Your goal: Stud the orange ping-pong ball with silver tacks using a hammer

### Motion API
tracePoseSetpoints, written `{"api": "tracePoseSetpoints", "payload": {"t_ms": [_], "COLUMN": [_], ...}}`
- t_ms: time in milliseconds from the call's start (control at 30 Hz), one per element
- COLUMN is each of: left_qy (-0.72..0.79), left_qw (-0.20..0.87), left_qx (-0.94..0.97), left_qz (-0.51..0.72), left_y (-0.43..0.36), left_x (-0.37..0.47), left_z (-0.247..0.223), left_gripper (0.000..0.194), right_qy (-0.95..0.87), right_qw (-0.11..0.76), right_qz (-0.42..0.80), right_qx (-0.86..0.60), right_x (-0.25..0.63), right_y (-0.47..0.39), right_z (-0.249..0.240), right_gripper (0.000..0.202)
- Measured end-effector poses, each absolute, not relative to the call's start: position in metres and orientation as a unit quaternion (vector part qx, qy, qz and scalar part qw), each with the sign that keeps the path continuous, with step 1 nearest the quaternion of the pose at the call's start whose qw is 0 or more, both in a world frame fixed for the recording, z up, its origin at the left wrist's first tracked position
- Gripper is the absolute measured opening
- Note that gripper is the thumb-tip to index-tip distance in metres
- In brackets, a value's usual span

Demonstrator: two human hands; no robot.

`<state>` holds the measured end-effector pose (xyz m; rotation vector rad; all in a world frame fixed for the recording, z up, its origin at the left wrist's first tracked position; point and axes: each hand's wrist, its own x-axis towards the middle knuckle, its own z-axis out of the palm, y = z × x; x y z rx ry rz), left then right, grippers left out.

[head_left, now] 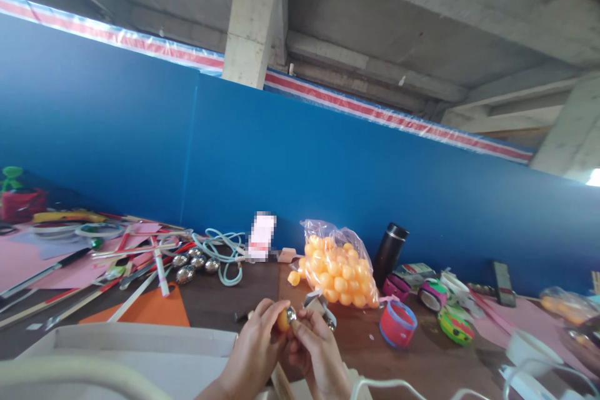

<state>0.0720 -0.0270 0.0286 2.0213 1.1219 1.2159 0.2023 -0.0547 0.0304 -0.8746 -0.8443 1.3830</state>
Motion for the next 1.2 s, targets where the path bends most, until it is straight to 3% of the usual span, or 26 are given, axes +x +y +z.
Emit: {"api": "tracePoseSetpoints", "payload": {"t_ms": [200, 400, 733, 967, 1200], "left_qy": [0.405, 0.371, 0.339, 0.317, 0.31], "left_qw": [0.296, 0.41, 0.534, 0.622, 0.627], "left_qx": [0.705, 0.614, 0.539, 0.439, 0.44], "left_qz": [0.502, 0.564, 0.557, 0.566, 0.563], "left_y": [-0.024, -0.015, -0.006, -0.01, -0.008], "left_x": [0.075, 0.076, 0.07, 0.068, 0.069], "left_z": [0.029, 0.023, 0.026, 0.035, 0.034], "left_gripper": [0.035, 0.039, 0.043, 0.043, 0.043], "right_qy": [-0.367, -0.408, -0.6, -0.641, -0.64], "right_qw": [0.609, 0.616, 0.439, 0.333, 0.192], "right_qz": [0.599, 0.528, 0.262, 0.215, 0.139], "right_qx": [-0.368, -0.419, -0.615, -0.658, -0.731], "right_x": [0.202, 0.202, 0.227, 0.216, 0.203], "right_y": [-0.057, -0.064, -0.049, -0.061, -0.067], "right_z": [0.036, 0.049, 0.023, 0.023, 0.027], "right_gripper": [0.035, 0.035, 0.013, 0.01, 0.015]}}
